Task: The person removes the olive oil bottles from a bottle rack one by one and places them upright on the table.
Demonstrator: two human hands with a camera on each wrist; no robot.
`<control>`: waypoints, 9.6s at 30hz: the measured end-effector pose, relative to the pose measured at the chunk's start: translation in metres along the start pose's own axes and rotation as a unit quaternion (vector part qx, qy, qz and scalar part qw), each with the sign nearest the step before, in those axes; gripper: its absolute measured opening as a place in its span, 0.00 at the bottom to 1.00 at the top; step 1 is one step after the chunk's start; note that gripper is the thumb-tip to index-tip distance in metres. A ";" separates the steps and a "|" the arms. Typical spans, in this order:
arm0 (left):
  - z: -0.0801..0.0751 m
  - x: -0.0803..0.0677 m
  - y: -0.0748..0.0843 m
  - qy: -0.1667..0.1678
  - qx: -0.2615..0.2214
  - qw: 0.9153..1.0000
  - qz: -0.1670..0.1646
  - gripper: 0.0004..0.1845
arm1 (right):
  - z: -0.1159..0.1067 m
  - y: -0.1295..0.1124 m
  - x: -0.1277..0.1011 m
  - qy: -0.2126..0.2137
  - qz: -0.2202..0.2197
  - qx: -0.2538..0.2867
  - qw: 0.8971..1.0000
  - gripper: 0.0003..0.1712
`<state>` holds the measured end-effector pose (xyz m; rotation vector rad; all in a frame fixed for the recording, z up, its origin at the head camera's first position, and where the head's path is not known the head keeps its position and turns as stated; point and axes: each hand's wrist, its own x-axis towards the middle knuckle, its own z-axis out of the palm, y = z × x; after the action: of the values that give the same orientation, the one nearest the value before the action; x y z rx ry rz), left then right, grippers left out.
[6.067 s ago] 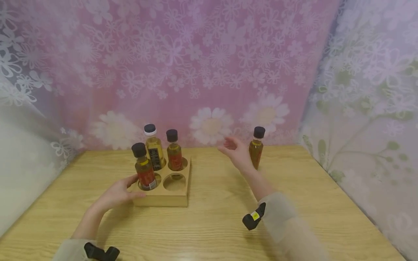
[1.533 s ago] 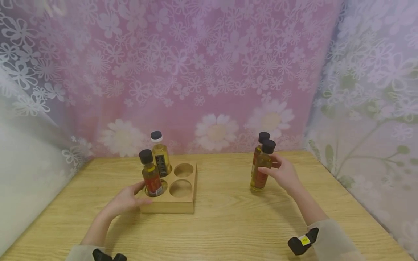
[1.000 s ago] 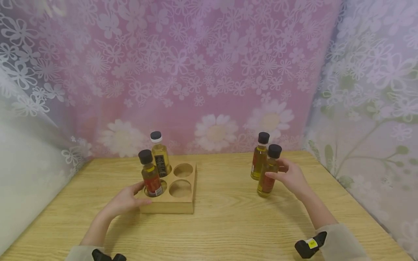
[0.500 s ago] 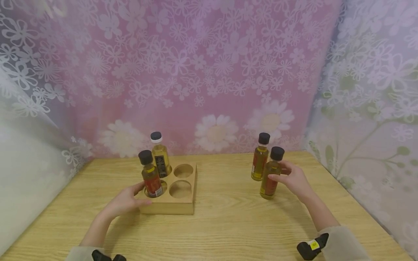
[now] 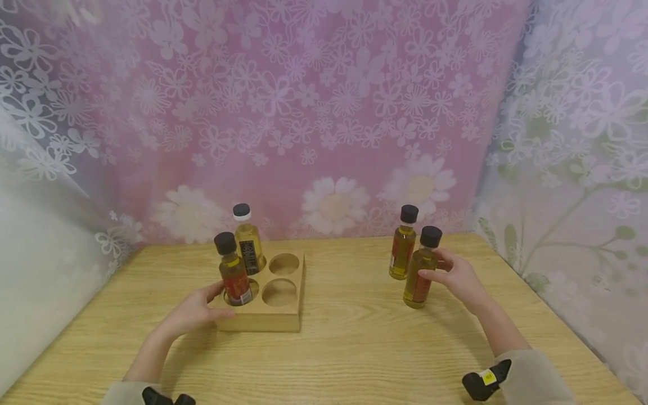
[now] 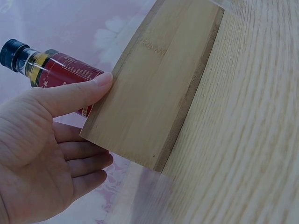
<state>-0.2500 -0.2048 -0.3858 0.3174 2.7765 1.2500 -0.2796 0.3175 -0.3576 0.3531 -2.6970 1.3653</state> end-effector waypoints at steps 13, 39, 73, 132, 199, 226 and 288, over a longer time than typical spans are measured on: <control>-0.003 -0.001 0.000 -0.004 -0.004 1.000 -0.006 0.49 | -0.013 -0.004 -0.017 0.022 -0.055 0.089 0.994 0.27; -0.001 -0.001 0.002 0.000 0.000 1.000 -0.005 0.48 | 0.031 -0.090 -0.007 -0.013 -0.048 0.055 0.997 0.29; -0.001 0.000 0.000 -0.003 -0.002 1.000 -0.004 0.48 | 0.145 -0.157 0.049 -0.114 -0.107 0.150 0.976 0.28; -0.001 0.000 -0.002 -0.007 0.000 1.000 0.013 0.48 | 0.271 -0.194 0.069 -0.138 -0.079 0.100 0.982 0.37; -0.002 -0.005 0.002 -0.010 0.005 1.000 -0.002 0.49 | 0.121 -0.121 0.088 0.020 -0.049 0.132 0.990 0.34; -0.003 -0.002 0.003 -0.012 0.003 1.000 -0.003 0.50 | 0.112 -0.073 0.095 0.056 0.012 0.090 0.994 0.37; -0.005 -0.005 0.004 -0.014 0.005 1.000 -0.014 0.49 | 0.113 -0.077 0.071 0.034 -0.017 0.196 0.980 0.29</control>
<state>-0.2452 -0.2068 -0.3793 0.2926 2.7541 1.2177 -0.3270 0.1708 -0.3511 0.3707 -2.3437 1.8598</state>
